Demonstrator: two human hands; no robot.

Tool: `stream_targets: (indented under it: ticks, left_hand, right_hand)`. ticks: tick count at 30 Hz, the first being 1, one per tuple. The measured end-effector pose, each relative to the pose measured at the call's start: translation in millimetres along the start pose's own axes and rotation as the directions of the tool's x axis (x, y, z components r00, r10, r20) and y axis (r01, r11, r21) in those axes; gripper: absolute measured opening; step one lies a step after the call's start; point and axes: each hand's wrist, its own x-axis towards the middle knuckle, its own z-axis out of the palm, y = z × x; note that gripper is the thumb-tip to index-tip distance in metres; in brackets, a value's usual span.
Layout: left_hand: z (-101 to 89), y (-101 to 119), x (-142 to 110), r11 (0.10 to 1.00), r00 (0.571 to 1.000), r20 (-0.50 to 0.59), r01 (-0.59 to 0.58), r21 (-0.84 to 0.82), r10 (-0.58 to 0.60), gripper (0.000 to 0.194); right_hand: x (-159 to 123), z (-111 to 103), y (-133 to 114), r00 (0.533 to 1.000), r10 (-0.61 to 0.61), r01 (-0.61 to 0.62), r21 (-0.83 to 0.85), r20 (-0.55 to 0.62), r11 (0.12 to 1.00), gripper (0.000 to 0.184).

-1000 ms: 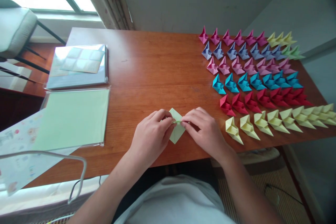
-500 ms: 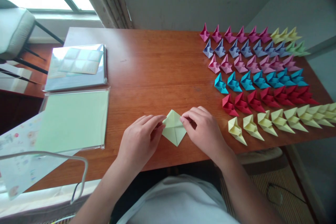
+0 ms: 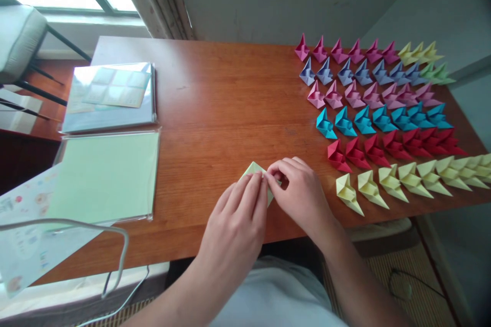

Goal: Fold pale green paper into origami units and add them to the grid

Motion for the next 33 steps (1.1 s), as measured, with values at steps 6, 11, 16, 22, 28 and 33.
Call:
stream_targets:
  ticks: [6,11,16,22,28,33]
  left_hand:
    - [4.7,12,-3,0.999,0.989,0.145,0.018,0.033,-0.022,0.058]
    - [8.7,11,-4,0.999,0.988,0.154,0.025,0.047,-0.032,0.055]
    - [9.7,13,-3,0.998,0.986,0.161,0.03,0.056,-0.039,0.054]
    - [10.7,12,0,0.995,0.991,0.13,0.016,0.098,-0.029,0.05]
    - [10.9,13,-2,0.996,0.984,0.176,0.019,0.092,-0.035,0.058]
    - [12.9,14,-5,0.996,0.98,0.195,0.018,0.083,-0.034,0.066]
  right_hand:
    - [0,1,0,1.0,-0.003,0.003,-0.016,-0.013,1.0,0.016]
    - [1,1,0,0.999,-0.008,0.008,-0.009,-0.031,1.0,0.014]
    - [0,2,0,1.0,0.009,-0.01,-0.008,-0.025,1.0,0.013]
    - [3,0,2,1.0,-0.01,0.01,-0.017,-0.027,1.0,0.013]
    - [30,-4,3,0.997,-0.039,0.038,0.007,0.059,0.999,0.017]
    - [50,-8,-1,0.987,0.02,-0.008,-0.076,0.161,0.997,0.022]
